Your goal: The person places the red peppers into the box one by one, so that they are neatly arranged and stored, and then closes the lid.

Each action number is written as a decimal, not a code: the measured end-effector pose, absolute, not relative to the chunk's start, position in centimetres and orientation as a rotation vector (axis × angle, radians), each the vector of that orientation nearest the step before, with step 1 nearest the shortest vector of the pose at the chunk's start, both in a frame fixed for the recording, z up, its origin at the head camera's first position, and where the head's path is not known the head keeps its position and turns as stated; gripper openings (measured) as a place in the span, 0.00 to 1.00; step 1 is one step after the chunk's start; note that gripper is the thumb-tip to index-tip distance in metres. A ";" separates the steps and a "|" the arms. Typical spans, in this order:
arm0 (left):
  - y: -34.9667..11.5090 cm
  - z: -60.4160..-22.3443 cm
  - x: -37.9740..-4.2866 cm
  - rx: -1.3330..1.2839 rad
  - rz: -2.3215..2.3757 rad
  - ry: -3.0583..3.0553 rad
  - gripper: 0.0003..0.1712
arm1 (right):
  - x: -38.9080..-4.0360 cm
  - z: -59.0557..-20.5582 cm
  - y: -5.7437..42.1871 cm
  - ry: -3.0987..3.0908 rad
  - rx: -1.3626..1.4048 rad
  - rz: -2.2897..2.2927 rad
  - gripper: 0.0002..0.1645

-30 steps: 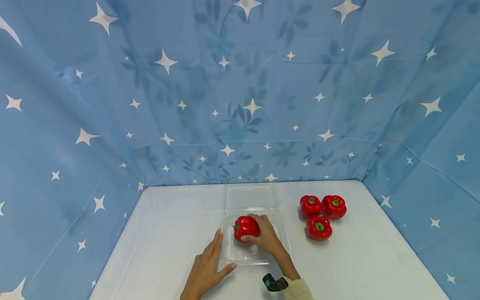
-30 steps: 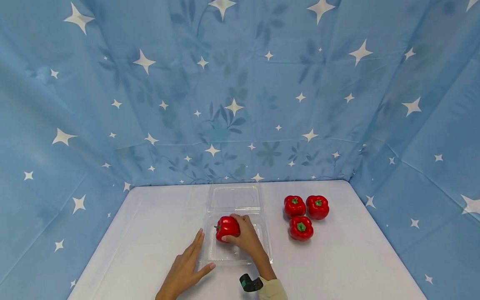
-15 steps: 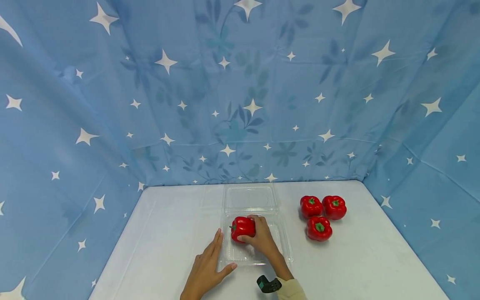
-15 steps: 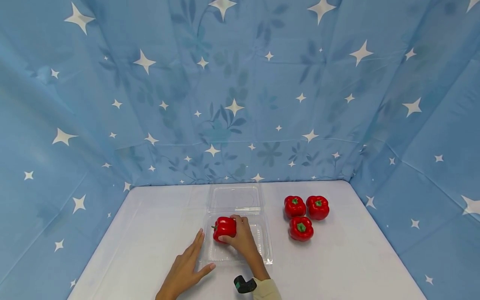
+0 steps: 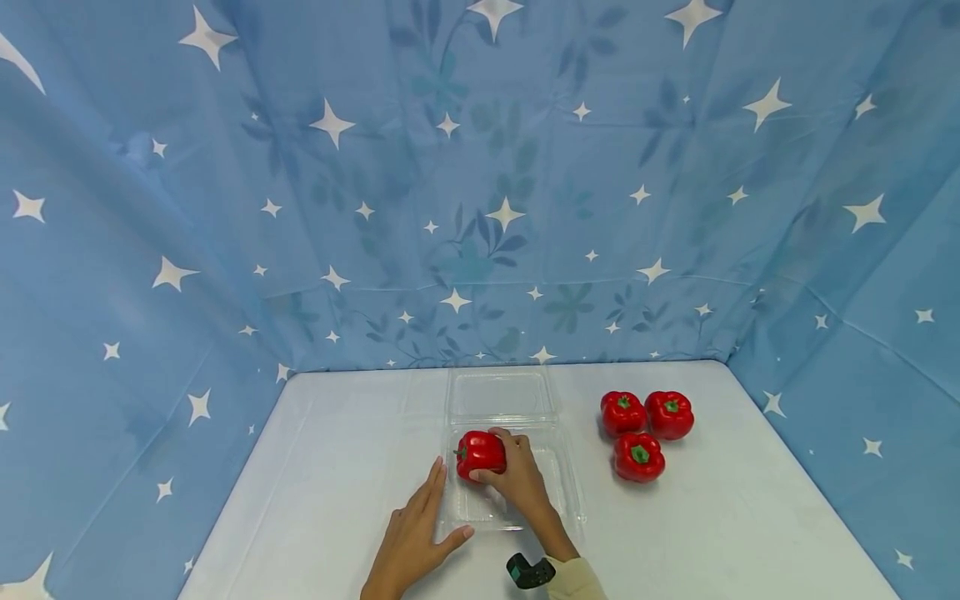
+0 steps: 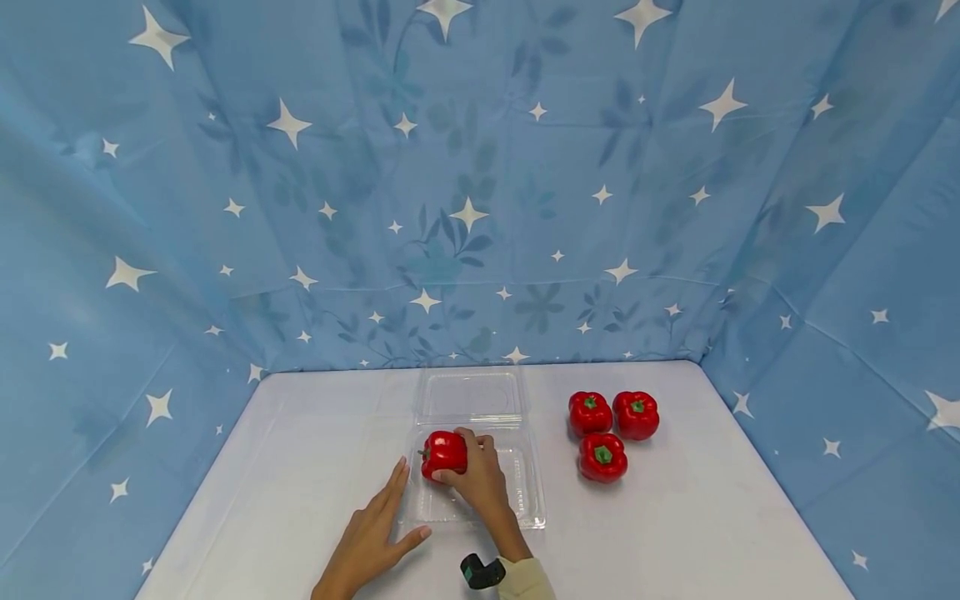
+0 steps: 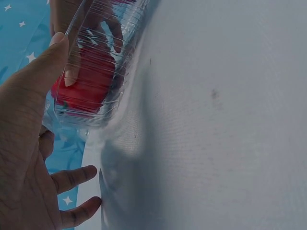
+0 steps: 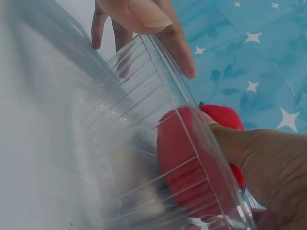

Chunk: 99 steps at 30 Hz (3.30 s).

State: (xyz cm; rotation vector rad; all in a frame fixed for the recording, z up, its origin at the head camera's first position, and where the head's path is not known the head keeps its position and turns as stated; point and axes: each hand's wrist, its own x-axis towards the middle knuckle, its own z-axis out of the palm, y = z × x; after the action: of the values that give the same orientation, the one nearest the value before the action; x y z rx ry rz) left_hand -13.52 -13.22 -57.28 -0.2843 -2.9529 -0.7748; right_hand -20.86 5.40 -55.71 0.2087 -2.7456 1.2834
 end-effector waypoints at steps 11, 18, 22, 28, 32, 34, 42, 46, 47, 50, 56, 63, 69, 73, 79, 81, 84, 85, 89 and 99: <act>-13.2 -57.0 -13.3 -0.308 -0.780 -2.930 0.56 | -20.6 -55.9 6.3 -2.722 0.280 1.428 0.46; -13.2 -57.0 -13.3 -0.310 -0.781 -2.939 0.56 | -20.7 -56.1 6.6 -2.728 0.263 1.438 0.42; -13.2 -57.2 -13.3 -0.310 -0.780 -2.928 0.56 | -20.8 -56.2 6.4 -2.723 0.272 1.424 0.42; -13.3 -57.3 -13.4 -0.309 -0.783 -2.919 0.56 | -20.7 -55.9 6.2 -2.717 0.260 1.409 0.41; -13.3 -57.3 -13.5 -0.313 -0.769 -2.917 0.56 | -20.6 -55.7 6.0 -2.716 0.233 1.412 0.42; -13.3 -57.4 -13.5 -0.313 -0.767 -2.920 0.56 | -20.5 -55.6 5.9 -2.718 0.219 1.418 0.42; -13.3 -57.4 -13.5 -0.300 -0.782 -2.929 0.57 | -20.4 -55.4 5.9 -2.725 0.223 1.406 0.42; -13.2 -57.3 -13.5 -0.299 -0.788 -2.922 0.57 | -20.3 -55.5 6.0 -2.725 0.237 1.410 0.43; -13.2 -57.3 -13.5 -0.298 -0.790 -2.922 0.57 | -20.3 -55.5 6.0 -2.726 0.239 1.409 0.43; -13.2 -57.3 -13.5 -0.303 -0.792 -2.919 0.57 | -20.3 -55.5 6.1 -2.725 0.244 1.402 0.44; -13.2 -57.3 -13.5 -0.311 -0.779 -2.920 0.57 | -20.3 -55.5 6.3 -2.719 0.226 1.421 0.45; -13.2 -57.1 -13.3 -0.307 -0.786 -2.931 0.57 | -20.3 -55.7 6.5 -2.727 0.223 1.401 0.45; -13.2 -57.2 -13.3 -0.315 -0.784 -2.931 0.57 | -20.1 -55.7 6.8 -2.741 0.182 1.383 0.46; -13.2 -57.2 -13.3 -0.319 -0.774 -2.932 0.57 | -19.9 -55.3 7.1 -2.762 0.139 1.339 0.48; -13.2 -57.4 -13.4 -0.310 -0.764 -2.938 0.57 | -19.7 -54.2 7.5 -2.822 0.079 1.224 0.50; -13.2 -57.5 -13.5 -0.305 -0.768 -2.937 0.57 | -19.6 -53.9 7.6 -2.840 0.052 1.181 0.50; -13.2 -57.6 -13.5 -0.299 -0.780 -2.942 0.57 | -19.5 -53.3 7.8 -2.850 0.023 1.137 0.49; -13.2 -57.6 -13.5 -0.296 -0.786 -2.945 0.57 | -19.5 -53.1 7.9 -2.844 0.020 1.131 0.48; -13.2 -57.5 -13.4 -0.296 -0.796 -2.946 0.57 | -19.4 -52.3 8.4 -2.795 0.022 1.118 0.46; -13.3 -57.4 -13.4 -0.327 -0.803 -2.915 0.57 | -19.8 -50.9 10.6 -2.503 0.047 1.112 0.40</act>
State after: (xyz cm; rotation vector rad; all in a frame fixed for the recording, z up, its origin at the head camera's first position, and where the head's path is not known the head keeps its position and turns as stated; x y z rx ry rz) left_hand -13.35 -13.34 -57.36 -0.3266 -2.9148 -0.8030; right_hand -19.78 10.62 -50.95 0.0468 -2.5034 1.1124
